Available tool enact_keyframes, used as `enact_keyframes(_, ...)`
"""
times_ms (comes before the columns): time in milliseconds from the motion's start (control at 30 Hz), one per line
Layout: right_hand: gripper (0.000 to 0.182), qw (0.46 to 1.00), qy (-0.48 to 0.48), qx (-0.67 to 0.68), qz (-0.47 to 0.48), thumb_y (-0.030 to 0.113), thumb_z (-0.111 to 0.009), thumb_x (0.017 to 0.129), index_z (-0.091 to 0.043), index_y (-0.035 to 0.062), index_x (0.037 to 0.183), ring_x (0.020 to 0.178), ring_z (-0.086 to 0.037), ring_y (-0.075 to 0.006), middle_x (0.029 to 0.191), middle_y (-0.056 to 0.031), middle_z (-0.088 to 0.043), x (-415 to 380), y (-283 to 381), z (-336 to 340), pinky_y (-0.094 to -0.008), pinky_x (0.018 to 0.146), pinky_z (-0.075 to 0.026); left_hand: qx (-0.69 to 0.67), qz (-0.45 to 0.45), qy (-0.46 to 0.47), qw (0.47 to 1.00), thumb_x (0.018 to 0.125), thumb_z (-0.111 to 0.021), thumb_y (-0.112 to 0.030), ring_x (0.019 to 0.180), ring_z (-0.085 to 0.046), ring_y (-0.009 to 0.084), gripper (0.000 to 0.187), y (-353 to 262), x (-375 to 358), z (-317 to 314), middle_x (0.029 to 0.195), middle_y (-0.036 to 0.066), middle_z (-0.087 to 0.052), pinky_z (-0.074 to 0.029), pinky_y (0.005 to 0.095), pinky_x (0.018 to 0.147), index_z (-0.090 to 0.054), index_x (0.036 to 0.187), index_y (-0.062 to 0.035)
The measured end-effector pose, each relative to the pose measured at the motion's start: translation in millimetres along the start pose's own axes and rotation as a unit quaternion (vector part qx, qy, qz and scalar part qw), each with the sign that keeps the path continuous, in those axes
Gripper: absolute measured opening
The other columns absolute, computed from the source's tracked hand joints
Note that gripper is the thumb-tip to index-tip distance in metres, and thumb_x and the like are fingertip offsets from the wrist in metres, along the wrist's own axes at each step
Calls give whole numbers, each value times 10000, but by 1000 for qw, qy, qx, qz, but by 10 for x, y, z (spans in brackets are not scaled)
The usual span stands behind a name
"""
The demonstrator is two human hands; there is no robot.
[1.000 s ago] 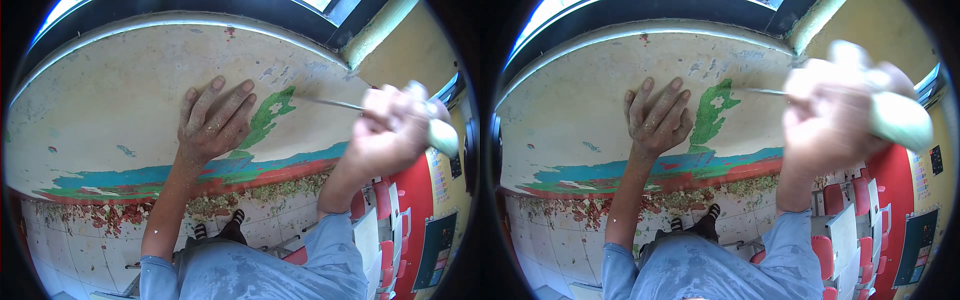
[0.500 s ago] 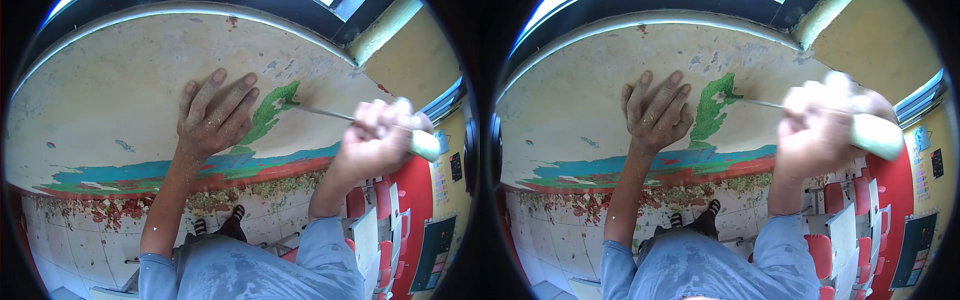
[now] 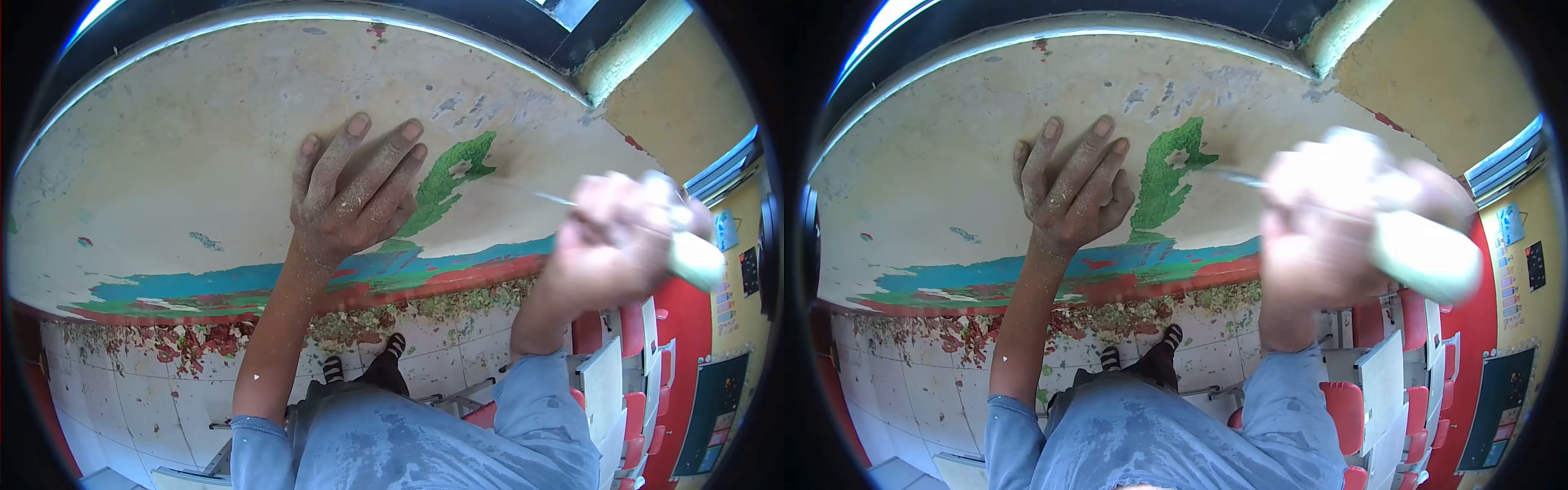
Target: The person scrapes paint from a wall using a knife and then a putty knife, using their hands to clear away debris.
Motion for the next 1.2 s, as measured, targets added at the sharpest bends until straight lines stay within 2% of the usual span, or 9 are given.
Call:
enact_keyframes(67, 245, 994, -31, 96, -30, -7, -446, 782, -391, 127, 979, 415, -336, -75, 597, -14, -343, -4, -50, 119, -219, 365, -302, -5, 3, -5, 1000, 734, -519, -218, 1144, -452, 185, 273, -9, -17, 2, 1148, -124, -565, -199, 397, 1073, -648, 973, -251)
enact_keyframes(100, 227, 997, 14, -77, -24, 1, -449, 779, -403, 127, 963, 413, -337, -74, 600, -8, -343, -60, -61, 74, -219, 362, -300, -4, 5, -4, 1000, 734, -519, -215, 1144, -452, 184, 274, -12, -22, 8, 1147, -125, -566, -198, 397, 1073, -648, 973, -251)
enact_keyframes(167, 186, 994, 14, -106, -11, 21, -457, 788, -405, 130, 930, 405, -325, -71, 605, 4, -342, -77, -20, 49, -218, 354, -286, -4, 3, -3, 1000, 733, -519, -209, 1144, -452, 184, 275, -10, -18, 9, 1145, -126, -567, -198, 397, 1073, -648, 973, -250)
enact_keyframes(267, 139, 994, -42, 97, -21, 46, -460, 814, -389, 142, 885, 394, -288, -67, 600, 11, -343, -20, -38, 203, -210, 353, -241, -11, 10, -3, 1000, 734, -522, -205, 1138, -458, 184, 274, -13, -17, 12, 1142, -126, -568, -201, 395, 1072, -648, 973, -250)
enact_keyframes(367, 123, 993, 108, 47, -13, 47, -447, 826, -391, 151, 860, 395, -269, -67, 587, 9, -334, 11, 19, -23, -207, 358, -214, -6, 6, 1, 1000, 735, -522, -210, 1138, -457, 185, 274, -12, -11, 15, 1143, -125, -568, -204, 394, 1071, -648, 974, -250)
enact_keyframes(667, 124, 999, -28, -17, 19, 35, -455, 824, -444, 141, 888, 380, -271, -63, 542, 8, -321, -17, -49, -65, -203, 356, -236, 1, 6, -4, 1000, 735, -515, -214, 1134, -464, 181, 266, -11, -11, 13, 1143, -127, -568, -209, 395, 1069, -647, 962, -261)
enact_keyframes(900, 155, 999, 19, -34, -1, 23, -465, 800, -415, 127, 904, 382, -292, -74, 580, -11, -342, -117, -133, -74, -209, 343, -242, 4, 7, 5, 1000, 744, -519, -223, 1135, -462, 181, 257, -18, -10, 27, 1140, -129, -569, -207, 393, 1072, -647, 963, -266)
enact_keyframes(1000, 154, 990, 26, 132, -34, 9, -450, 814, -425, 125, 912, 394, -284, -63, 559, -1, -316, 22, -61, 100, -205, 343, -238, 7, 12, 1, 1000, 743, -515, -219, 1134, -461, 181, 261, -24, -28, 14, 1134, -129, -572, -206, 393, 1074, -647, 964, -263)
enact_keyframes(1200, 113, 998, -29, 54, -9, 41, -462, 814, -402, 114, 752, 385, -244, -67, 509, 18, -283, 245, 48, 268, -221, 357, -205, 10, 7, -3, 1000, 731, -504, -194, 1131, -461, 187, 282, -44, -29, 7, 1129, -128, -577, -203, 399, 1075, -650, 965, -255)
Point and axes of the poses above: each hand's wrist, its own x-axis towards the middle knuckle, its own z-axis out of the back of the hand, y = z × x, the point moved 3 cm from there along x, towards the middle knuckle
